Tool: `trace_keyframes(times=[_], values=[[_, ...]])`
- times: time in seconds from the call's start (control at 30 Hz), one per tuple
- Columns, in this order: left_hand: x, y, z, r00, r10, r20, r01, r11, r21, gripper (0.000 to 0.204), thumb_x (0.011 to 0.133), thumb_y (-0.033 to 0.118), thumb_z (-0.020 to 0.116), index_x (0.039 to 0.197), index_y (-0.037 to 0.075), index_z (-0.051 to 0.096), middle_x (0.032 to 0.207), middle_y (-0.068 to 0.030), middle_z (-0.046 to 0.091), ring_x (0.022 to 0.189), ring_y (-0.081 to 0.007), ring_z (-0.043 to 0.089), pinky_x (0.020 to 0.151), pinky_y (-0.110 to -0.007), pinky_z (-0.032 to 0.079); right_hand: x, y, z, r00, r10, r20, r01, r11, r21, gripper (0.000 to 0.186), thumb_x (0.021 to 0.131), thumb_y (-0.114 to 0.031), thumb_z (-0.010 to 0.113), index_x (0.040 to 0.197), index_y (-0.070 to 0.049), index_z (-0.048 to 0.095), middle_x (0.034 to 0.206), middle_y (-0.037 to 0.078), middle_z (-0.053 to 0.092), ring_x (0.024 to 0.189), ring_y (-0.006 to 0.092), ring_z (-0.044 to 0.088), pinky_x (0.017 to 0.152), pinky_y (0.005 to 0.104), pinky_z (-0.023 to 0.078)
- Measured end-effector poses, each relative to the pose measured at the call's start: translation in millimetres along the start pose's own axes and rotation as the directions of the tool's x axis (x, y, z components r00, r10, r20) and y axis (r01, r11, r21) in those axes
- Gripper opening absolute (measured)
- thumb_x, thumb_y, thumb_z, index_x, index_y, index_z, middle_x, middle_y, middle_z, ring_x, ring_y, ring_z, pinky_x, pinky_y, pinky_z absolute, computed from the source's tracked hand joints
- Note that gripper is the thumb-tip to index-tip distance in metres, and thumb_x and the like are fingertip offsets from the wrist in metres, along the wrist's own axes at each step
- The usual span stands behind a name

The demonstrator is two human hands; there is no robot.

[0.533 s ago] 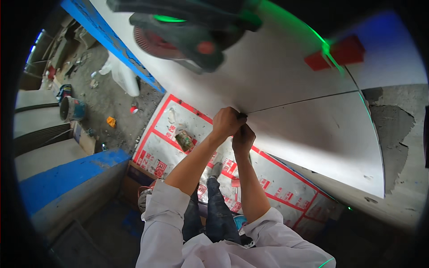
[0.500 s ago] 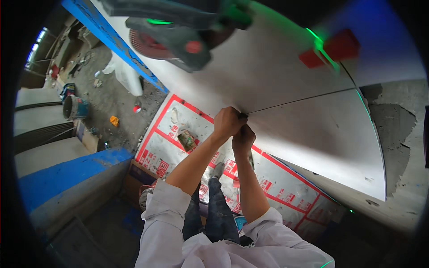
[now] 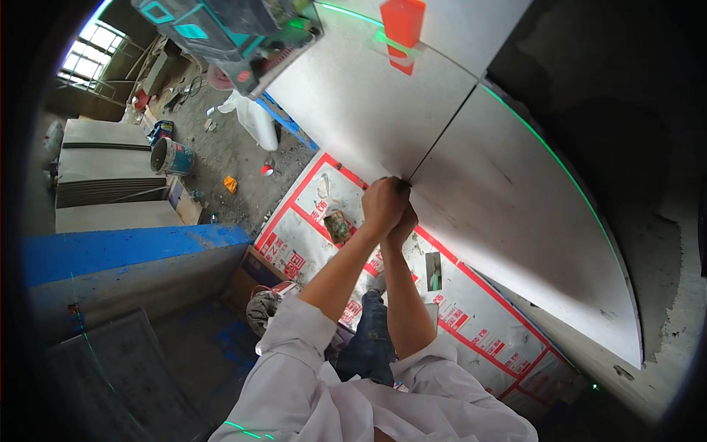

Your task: The recorder is applying tiles to a wall, using a laser level and tile spacers.

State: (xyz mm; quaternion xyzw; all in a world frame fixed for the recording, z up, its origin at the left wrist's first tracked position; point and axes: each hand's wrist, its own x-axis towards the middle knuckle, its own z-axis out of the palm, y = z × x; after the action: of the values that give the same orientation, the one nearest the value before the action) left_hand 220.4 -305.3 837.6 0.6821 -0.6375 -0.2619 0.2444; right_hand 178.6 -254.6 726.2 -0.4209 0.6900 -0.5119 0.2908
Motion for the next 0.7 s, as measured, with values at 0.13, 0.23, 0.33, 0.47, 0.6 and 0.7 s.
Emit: trace_keyframes(times=[0.13,0.23,0.33,0.47,0.6,0.7], values=[[34,-75,-10,0.78,-0.074,0.622,0.54,0.581,-0.608,0.05,0.111,0.047,0.064,0.11,0.0,0.081,0.095,-0.0041,0.073,0.09,-0.0153,0.069,0.081,-0.035,0.056,14,-56,-25,0.998,0.004,0.069,-0.002,1.0,-0.017,0.03,0.11,-0.027,0.065,0.115,0.0,0.077,0.097,0.023,0.079,0.088,0.0364,0.079,0.079,0.0452,0.059],[46,-64,8,0.605,0.073,0.793,0.728,0.354,-0.588,0.048,0.114,0.044,0.06,0.127,0.0,0.074,0.106,-0.0065,0.076,0.093,-0.0191,0.071,0.081,-0.036,0.057,32,-51,-46,0.981,0.096,0.169,-0.091,0.995,-0.036,0.034,0.11,-0.031,0.063,0.109,-0.001,0.078,0.087,0.021,0.078,0.076,0.0339,0.076,0.073,0.0438,0.057],[50,-76,14,0.498,0.259,0.827,0.8,0.23,-0.554,0.05,0.117,0.044,0.053,0.137,0.0,0.067,0.11,-0.0115,0.076,0.092,-0.024,0.073,0.079,-0.039,0.06,35,-57,-58,0.939,0.217,0.265,-0.199,0.975,-0.095,0.036,0.11,-0.032,0.064,0.1,0.0,0.077,0.078,0.016,0.074,0.063,0.0245,0.071,0.063,0.0409,0.054],[62,-99,27,0.268,0.68,0.683,0.846,0.172,-0.504,0.063,0.117,0.052,0.043,0.146,-0.002,0.058,0.108,-0.0168,0.076,0.075,-0.0324,0.074,0.068,-0.047,0.062,32,-68,-48,0.882,0.348,0.317,-0.392,0.916,0.085,0.036,0.111,-0.032,0.065,0.091,-0.003,0.071,0.067,0.003,0.064,0.051,0.0116,0.059,0.048,0.0298,0.045],[74,-113,36,0.186,0.764,0.618,0.899,0.122,-0.42,0.054,0.117,0.048,0.05,0.135,-0.002,0.064,0.103,-0.017,0.075,0.077,-0.0307,0.074,0.073,-0.044,0.062,24,-87,-35,0.906,0.359,0.222,-0.38,0.923,0.057,0.037,0.11,-0.03,0.064,0.089,0.0,0.071,0.064,0.006,0.066,0.052,0.0136,0.062,0.047,0.033,0.048],[75,-107,39,0.294,0.664,0.687,0.879,0.094,-0.467,0.05,0.117,0.043,0.053,0.128,-0.003,0.067,0.108,-0.0152,0.075,0.09,-0.0268,0.074,0.083,-0.041,0.06,24,-101,-30,0.938,0.327,0.112,-0.313,0.941,-0.128,0.036,0.11,-0.028,0.065,0.089,0.0,0.07,0.064,0.007,0.067,0.048,0.0143,0.062,0.047,0.0331,0.049]])
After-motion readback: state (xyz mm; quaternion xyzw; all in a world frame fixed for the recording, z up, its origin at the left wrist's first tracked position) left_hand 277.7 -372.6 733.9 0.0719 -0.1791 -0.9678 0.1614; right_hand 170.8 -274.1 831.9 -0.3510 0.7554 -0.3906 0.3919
